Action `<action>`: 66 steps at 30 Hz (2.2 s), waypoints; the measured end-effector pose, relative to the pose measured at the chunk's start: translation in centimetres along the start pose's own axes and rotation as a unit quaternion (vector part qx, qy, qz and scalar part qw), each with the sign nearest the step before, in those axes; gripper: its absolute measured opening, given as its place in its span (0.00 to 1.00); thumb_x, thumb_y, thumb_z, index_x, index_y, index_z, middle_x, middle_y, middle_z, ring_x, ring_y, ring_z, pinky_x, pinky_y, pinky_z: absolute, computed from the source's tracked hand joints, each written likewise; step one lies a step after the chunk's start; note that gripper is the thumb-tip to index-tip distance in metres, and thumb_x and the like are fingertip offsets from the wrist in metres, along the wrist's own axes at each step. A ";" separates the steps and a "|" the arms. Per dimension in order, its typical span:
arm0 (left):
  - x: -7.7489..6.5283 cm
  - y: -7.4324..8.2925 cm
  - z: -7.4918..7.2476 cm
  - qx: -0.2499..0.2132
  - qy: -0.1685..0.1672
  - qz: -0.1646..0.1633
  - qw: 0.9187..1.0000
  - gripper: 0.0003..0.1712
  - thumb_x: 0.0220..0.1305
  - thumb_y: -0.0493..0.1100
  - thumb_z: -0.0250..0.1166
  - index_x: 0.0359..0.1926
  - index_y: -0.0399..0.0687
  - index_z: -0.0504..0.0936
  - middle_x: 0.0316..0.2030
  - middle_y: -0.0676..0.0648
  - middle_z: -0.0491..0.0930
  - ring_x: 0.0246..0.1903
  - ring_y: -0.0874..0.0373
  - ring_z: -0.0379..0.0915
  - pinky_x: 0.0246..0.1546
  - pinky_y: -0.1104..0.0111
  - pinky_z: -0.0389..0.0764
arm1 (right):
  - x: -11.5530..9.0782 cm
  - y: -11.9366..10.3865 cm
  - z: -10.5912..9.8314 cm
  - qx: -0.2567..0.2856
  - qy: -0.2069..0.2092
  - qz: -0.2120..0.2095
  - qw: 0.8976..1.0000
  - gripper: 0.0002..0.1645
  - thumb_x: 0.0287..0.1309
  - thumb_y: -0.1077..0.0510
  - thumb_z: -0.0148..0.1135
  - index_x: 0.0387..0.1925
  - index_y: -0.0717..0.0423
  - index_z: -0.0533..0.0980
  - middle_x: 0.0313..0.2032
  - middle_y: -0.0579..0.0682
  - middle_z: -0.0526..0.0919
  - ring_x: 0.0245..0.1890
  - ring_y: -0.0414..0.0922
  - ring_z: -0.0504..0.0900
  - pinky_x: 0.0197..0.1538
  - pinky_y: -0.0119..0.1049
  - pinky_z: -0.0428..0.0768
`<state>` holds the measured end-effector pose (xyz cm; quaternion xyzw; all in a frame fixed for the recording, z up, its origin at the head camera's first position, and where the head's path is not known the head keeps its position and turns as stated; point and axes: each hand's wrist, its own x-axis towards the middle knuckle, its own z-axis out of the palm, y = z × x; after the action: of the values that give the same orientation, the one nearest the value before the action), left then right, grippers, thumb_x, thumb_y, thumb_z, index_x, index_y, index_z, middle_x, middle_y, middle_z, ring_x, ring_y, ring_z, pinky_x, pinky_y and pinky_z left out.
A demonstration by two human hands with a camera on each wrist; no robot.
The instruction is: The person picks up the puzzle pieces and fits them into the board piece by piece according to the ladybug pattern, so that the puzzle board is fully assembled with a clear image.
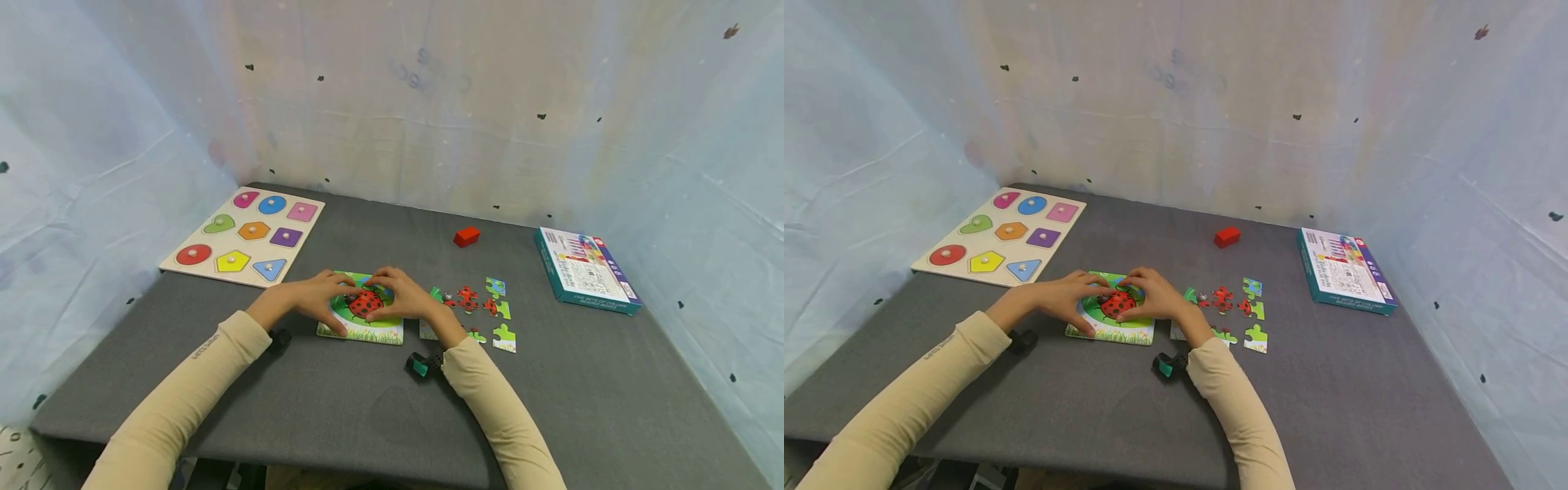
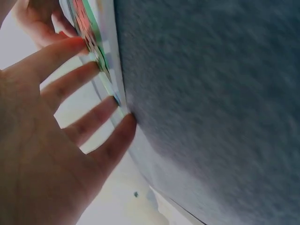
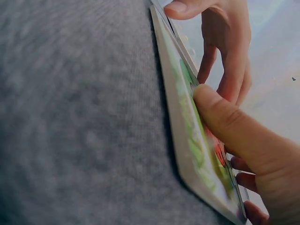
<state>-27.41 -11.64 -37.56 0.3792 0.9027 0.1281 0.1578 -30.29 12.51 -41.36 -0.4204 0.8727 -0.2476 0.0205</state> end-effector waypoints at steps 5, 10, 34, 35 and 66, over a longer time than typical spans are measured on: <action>0.3 0.6 0.0 0.030 0.000 -0.008 1.000 0.54 0.44 0.70 0.67 0.69 0.53 0.62 0.65 0.44 0.58 0.63 0.42 0.50 0.57 0.44 0.61 | -0.1 -0.2 0.0 -0.009 -0.007 0.003 1.000 0.41 0.44 0.44 0.73 0.59 0.54 0.71 0.58 0.55 0.67 0.58 0.50 0.66 0.57 0.48 0.67; 0.6 0.6 0.2 0.051 0.003 -0.001 0.999 0.54 0.43 0.69 0.68 0.68 0.50 0.62 0.67 0.45 0.58 0.62 0.41 0.52 0.57 0.45 0.62 | -0.3 -0.4 -0.1 -0.014 -0.015 0.017 1.000 0.42 0.45 0.42 0.71 0.61 0.52 0.69 0.60 0.53 0.66 0.60 0.50 0.65 0.59 0.49 0.66; 1.0 0.8 0.8 0.045 0.035 0.005 0.998 0.51 0.46 0.72 0.64 0.65 0.46 0.66 0.64 0.43 0.63 0.61 0.42 0.54 0.57 0.48 0.63 | -0.4 -0.1 0.1 -0.015 -0.010 0.010 1.000 0.41 0.46 0.43 0.71 0.61 0.52 0.69 0.59 0.53 0.66 0.59 0.49 0.66 0.58 0.47 0.67; 1.0 0.8 0.8 0.047 0.036 0.005 0.998 0.51 0.46 0.72 0.64 0.65 0.47 0.66 0.64 0.44 0.63 0.61 0.43 0.54 0.57 0.49 0.63 | -0.4 -0.1 0.1 -0.013 -0.010 0.010 1.000 0.41 0.47 0.43 0.71 0.61 0.52 0.69 0.59 0.53 0.66 0.59 0.49 0.66 0.58 0.47 0.67; 0.6 0.2 0.6 0.027 0.034 0.028 0.999 0.49 0.50 0.66 0.66 0.65 0.42 0.66 0.64 0.40 0.62 0.61 0.43 0.55 0.58 0.48 0.62 | -8.5 5.0 -6.4 0.109 0.163 0.088 0.977 0.33 0.52 0.58 0.67 0.59 0.60 0.70 0.58 0.57 0.71 0.60 0.53 0.67 0.62 0.46 0.64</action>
<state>-27.46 -11.04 -38.15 0.4034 0.8999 0.1214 0.1129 -30.00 24.15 -39.48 -0.2914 0.8657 -0.4033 -0.0548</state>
